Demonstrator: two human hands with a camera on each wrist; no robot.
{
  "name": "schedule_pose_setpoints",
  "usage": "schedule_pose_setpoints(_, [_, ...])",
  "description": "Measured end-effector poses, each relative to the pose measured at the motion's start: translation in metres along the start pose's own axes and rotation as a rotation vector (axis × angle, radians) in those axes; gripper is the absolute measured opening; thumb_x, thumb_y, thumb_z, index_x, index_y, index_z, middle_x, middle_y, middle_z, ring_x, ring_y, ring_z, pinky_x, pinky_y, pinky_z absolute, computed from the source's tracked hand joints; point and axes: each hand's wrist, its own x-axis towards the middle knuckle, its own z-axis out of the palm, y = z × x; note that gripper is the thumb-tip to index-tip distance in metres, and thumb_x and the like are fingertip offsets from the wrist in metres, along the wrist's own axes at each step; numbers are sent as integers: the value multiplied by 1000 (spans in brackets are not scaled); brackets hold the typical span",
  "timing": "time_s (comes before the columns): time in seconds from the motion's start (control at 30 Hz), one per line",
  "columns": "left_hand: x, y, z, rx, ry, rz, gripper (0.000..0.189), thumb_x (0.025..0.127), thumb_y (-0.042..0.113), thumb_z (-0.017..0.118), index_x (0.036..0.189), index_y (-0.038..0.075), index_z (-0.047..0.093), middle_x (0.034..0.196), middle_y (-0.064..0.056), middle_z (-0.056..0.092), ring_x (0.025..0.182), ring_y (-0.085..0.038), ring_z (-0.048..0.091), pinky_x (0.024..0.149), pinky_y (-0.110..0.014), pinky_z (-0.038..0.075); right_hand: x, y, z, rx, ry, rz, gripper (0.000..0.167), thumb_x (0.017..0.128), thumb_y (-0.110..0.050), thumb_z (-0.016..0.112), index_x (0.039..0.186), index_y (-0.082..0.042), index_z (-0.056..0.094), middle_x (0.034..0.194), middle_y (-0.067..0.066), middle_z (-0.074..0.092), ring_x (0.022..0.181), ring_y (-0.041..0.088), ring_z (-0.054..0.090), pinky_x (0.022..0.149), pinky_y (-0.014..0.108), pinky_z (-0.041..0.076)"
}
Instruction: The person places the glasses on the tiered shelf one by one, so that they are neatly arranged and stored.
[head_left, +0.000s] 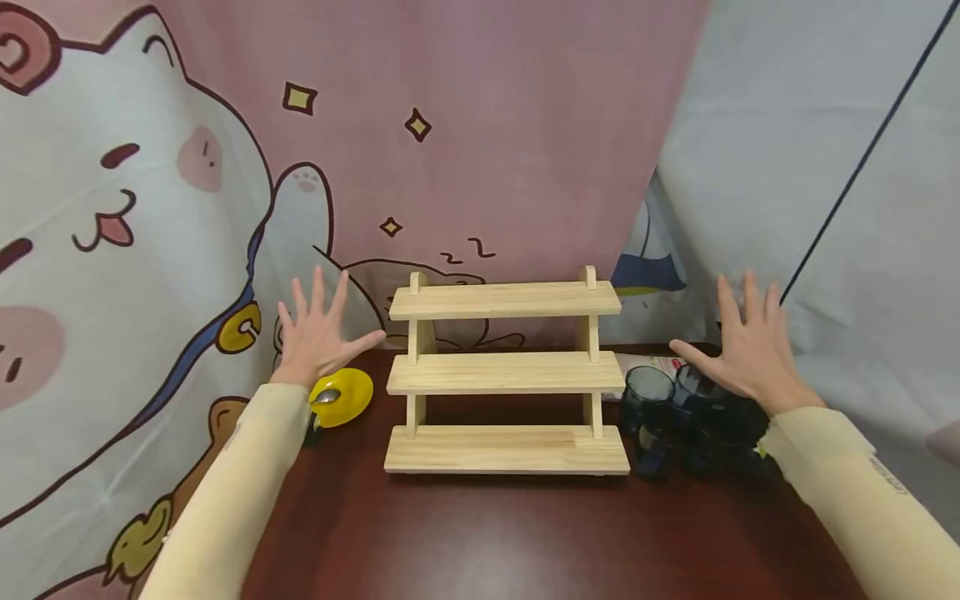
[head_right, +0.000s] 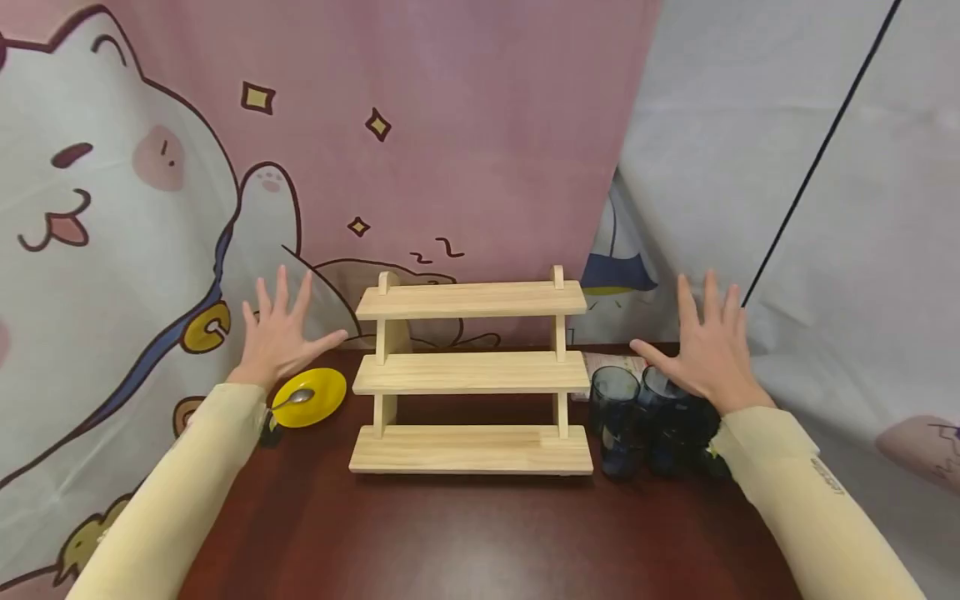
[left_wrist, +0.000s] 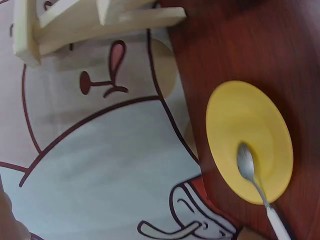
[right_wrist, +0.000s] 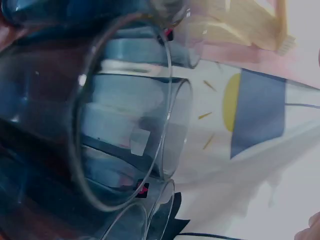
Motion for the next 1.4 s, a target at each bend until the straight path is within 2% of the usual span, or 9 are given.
schedule_pose_setpoints(0.13, [-6,3,0,-131,-9,-19,115,86,87,54,168,36,-8,175,-13,-17,156,-56,-7,116,-82,7,-17,5,-7,124,13,14,114,91,-57,73,170,-10,6,173,28,-5,152,63,-2,117,81,5])
schedule_pose_setpoints(0.27, [-16,9,3,-247,-21,-42,108,91,81,54,169,35,-4,175,-11,-15,155,-57,12,111,-82,25,-38,14,-13,217,-20,55,107,95,-48,73,170,-13,6,173,28,-3,156,56,-2,117,80,5])
schedule_pose_setpoints(0.43, [-31,19,9,-380,-53,-69,101,94,75,57,171,26,11,176,-16,9,150,-52,31,111,-78,31,-67,27,-11,262,-62,91,103,97,-42,72,170,-11,6,173,27,0,157,53,2,117,79,8])
schedule_pose_setpoints(0.6, [-43,26,26,-538,-107,-95,96,97,67,60,169,16,22,170,-18,30,147,-46,39,114,-70,35,-93,42,-5,300,-84,145,100,99,-39,70,169,-6,7,173,29,3,156,55,6,117,79,8])
schedule_pose_setpoints(0.8, [-55,31,50,-638,-247,-160,96,97,64,64,170,19,19,168,-22,32,145,-48,43,113,-66,40,-120,56,6,333,-124,225,100,101,-40,68,169,-9,2,171,33,5,152,60,9,111,83,13])
schedule_pose_setpoints(0.97, [-58,35,71,-739,-305,-171,94,95,59,71,169,25,23,167,-22,33,143,-50,45,112,-66,41,-133,63,19,335,-140,304,102,102,-44,66,167,1,2,165,41,12,146,66,18,107,83,20])
schedule_pose_setpoints(1.1, [-56,38,83,-791,-330,-189,98,91,60,75,169,28,24,166,-19,36,143,-47,46,112,-66,42,-137,64,28,325,-186,353,103,102,-48,64,165,5,3,162,44,18,137,70,27,99,82,28])
schedule_pose_setpoints(1.3, [-55,42,94,-769,-334,-206,102,88,65,76,168,27,26,170,-13,31,152,-42,33,118,-69,31,-142,67,37,338,-207,398,105,100,-50,67,165,5,6,158,46,23,130,71,33,94,80,34])
schedule_pose_setpoints(1.4, [-55,44,97,-791,-335,-208,101,88,64,77,168,26,28,171,-11,30,154,-41,30,120,-69,28,-146,71,38,358,-187,397,103,98,-45,72,165,5,11,150,48,34,121,61,48,91,69,44])
